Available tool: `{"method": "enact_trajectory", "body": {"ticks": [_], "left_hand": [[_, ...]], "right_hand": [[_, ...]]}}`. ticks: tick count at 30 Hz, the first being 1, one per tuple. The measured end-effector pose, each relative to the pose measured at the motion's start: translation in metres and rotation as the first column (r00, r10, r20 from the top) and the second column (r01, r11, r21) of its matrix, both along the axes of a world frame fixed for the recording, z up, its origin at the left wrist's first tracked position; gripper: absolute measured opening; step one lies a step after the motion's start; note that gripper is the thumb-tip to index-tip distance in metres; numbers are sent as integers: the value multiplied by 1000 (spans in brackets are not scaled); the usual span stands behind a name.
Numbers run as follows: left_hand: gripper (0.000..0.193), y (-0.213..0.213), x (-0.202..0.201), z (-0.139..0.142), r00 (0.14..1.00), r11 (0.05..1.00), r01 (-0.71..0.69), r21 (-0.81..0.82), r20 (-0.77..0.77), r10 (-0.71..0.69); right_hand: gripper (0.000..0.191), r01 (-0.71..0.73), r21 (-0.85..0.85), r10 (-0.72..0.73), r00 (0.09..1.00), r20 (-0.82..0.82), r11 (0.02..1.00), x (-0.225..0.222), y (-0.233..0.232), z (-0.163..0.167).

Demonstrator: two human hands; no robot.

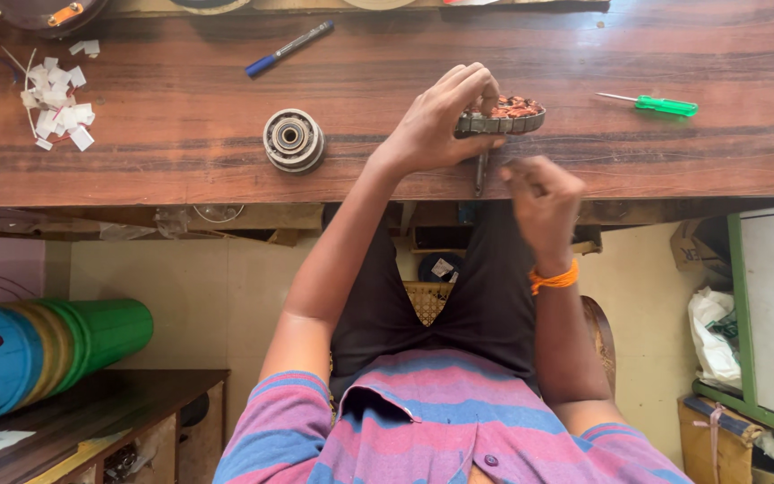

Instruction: The person sits at a workbench and inserts reddish copper coil pieces one by one into the slots of a motor armature held on the table, pressing each piece into place by hand. The armature and a bearing sit on the wooden bench beside a screwdriver and marker.

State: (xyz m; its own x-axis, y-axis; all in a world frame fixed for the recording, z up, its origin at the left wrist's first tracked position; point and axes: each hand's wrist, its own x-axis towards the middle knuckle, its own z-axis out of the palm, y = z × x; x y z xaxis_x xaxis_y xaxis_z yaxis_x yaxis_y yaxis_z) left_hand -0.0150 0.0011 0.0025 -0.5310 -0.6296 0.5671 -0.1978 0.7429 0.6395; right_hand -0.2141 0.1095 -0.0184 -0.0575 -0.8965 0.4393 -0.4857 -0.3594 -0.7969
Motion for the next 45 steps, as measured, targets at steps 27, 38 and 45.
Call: {"method": "enact_trajectory", "body": {"ticks": [27, 38, 45], "left_hand": [[26, -16, -31, 20, 991, 881, -102, 462, -27, 129], [20, -35, 17, -3, 927, 849, 373, 375, -185, -326], [20, -20, 15, -8, 945, 956, 227, 187, -278, -170]], "right_hand": [[14, 35, -143, -53, 991, -124, 989, -15, -81, 47], [12, -94, -62, 89, 993, -76, 994, 6, -25, 39], [10, -87, -40, 87, 996, 3, 995, 23, -10, -1]]}}
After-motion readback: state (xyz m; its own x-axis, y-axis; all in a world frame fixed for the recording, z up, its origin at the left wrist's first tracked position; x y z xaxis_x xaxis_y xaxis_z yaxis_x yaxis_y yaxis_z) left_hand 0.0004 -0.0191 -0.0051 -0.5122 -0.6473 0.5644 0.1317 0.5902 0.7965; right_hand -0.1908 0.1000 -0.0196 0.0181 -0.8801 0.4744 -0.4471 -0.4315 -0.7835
